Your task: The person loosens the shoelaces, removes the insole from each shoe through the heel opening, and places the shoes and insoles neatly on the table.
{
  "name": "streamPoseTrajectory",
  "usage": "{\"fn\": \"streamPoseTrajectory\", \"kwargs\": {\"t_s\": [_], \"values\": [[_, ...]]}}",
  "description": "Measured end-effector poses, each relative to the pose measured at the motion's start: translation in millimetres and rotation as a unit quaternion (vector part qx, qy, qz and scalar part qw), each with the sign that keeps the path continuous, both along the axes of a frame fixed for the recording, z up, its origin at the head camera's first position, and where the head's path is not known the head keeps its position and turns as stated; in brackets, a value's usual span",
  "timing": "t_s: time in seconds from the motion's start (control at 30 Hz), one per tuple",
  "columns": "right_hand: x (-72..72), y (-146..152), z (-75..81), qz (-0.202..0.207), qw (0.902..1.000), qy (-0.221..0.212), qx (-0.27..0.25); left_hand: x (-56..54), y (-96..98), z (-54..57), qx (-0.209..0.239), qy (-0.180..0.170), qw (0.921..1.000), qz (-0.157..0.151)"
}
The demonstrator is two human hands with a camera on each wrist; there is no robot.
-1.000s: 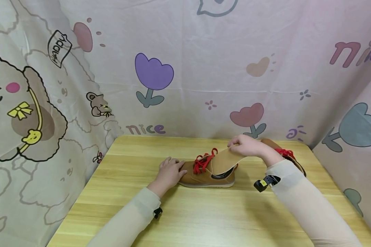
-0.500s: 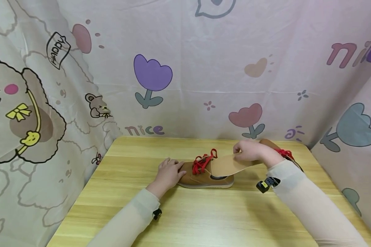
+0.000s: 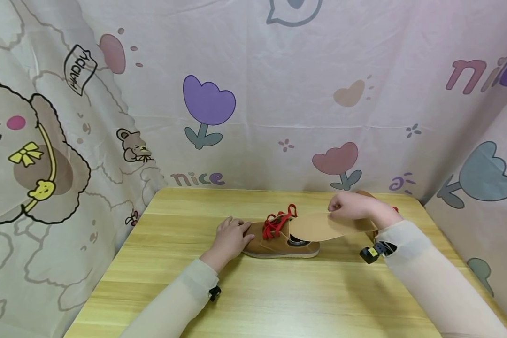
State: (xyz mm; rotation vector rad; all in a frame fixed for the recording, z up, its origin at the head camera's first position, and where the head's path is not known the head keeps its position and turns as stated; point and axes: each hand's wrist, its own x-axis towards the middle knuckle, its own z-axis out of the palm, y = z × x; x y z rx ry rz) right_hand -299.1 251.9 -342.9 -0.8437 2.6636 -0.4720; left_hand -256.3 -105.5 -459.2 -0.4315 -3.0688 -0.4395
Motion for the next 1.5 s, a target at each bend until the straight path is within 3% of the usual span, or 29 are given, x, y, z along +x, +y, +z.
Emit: {"fn": "streamPoseTrajectory", "kwargs": {"t_s": [0.33,0.57,0.73,1.17,1.33,1.5], "values": [[3.2,25,4.1,-0.032,0.9988,-0.002,-0.037,0.5,1.4,2.1,0.005,-0.006,1.0000,0.002],[1.1,34,5.0,-0.097,0.9923,0.042,-0.065,0.9,1.0,3.6,0.007,-0.001,1.0000,0.000],[-1.5,34,0.6,-0.152,0.9839,0.046,-0.081,2.0,1.0,4.8,0.005,-0.001,1.0000,0.001],[-5.3,32,-24.5,-0.278,0.9485,0.074,-0.133,2.3,-0.2,2.2,0.008,-0.006,0.9999,0.004],[-9.9,30,-38.6,-0.299,0.9414,0.109,-0.112,2.3,-0.9,1.2,0.008,-0.004,1.0000,0.004],[-14.1,27,-50.4,-0.315,0.9378,0.111,-0.095,2.1,-1.2,-0.1,0.001,-0.001,1.0000,0.004]]}}
